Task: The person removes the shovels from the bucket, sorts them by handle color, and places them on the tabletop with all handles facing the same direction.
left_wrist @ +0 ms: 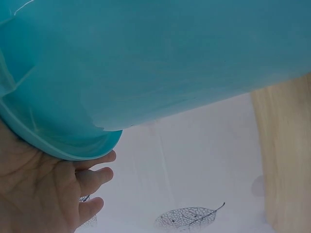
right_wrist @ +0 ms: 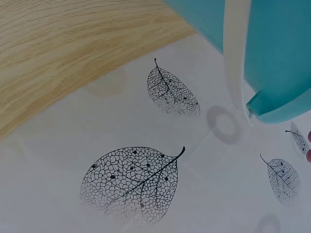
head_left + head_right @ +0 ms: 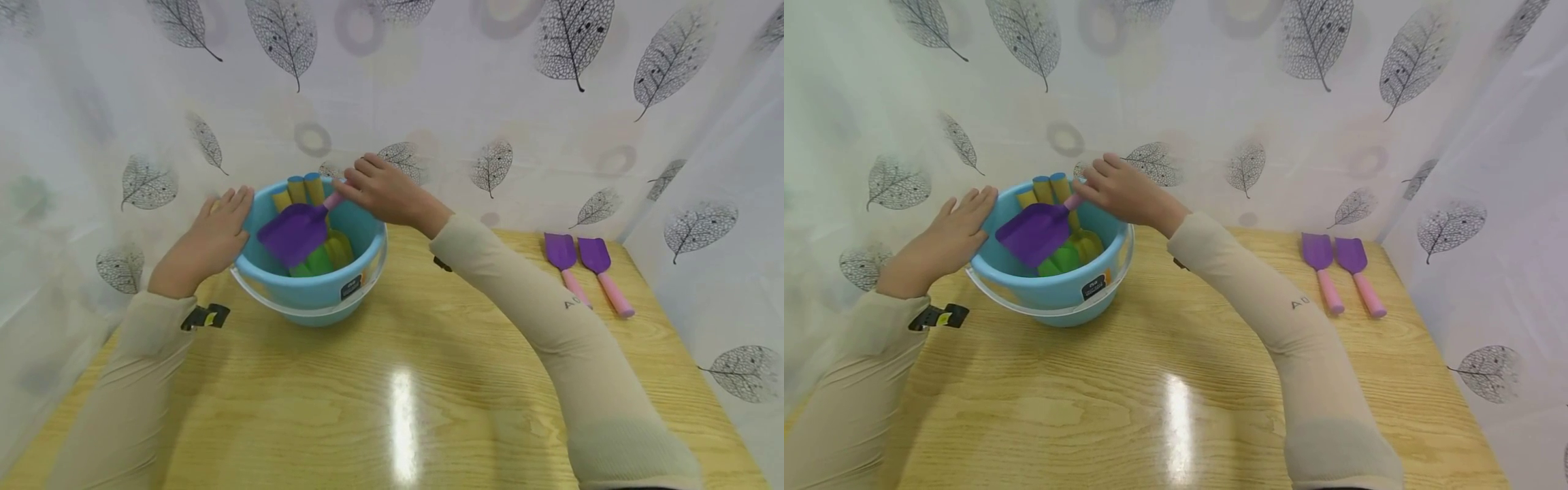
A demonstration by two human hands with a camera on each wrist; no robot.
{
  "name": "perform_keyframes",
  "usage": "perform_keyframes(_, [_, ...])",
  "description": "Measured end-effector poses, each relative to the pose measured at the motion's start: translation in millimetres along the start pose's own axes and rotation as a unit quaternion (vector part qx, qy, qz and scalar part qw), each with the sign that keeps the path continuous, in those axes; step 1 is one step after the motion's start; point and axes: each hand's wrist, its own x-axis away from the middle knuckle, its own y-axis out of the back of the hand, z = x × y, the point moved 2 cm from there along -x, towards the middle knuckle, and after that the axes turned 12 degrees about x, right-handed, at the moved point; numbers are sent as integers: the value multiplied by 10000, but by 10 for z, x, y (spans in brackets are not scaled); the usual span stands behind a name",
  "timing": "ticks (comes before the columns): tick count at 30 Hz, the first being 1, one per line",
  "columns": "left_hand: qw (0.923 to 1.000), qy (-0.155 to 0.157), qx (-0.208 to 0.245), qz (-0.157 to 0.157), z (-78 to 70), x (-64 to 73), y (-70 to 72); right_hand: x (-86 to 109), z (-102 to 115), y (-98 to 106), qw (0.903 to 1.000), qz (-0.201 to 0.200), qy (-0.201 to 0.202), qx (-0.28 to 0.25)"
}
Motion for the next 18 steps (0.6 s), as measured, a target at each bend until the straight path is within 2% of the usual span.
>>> perform_keyframes(8, [10000,3,-40,2,7,-8,-6,104,8,13,9986,9,-509,146])
perform_keyframes(18, [10000,-18,-10,15,15,-8,-1,225,-6,2,9924,-421,-1136,218])
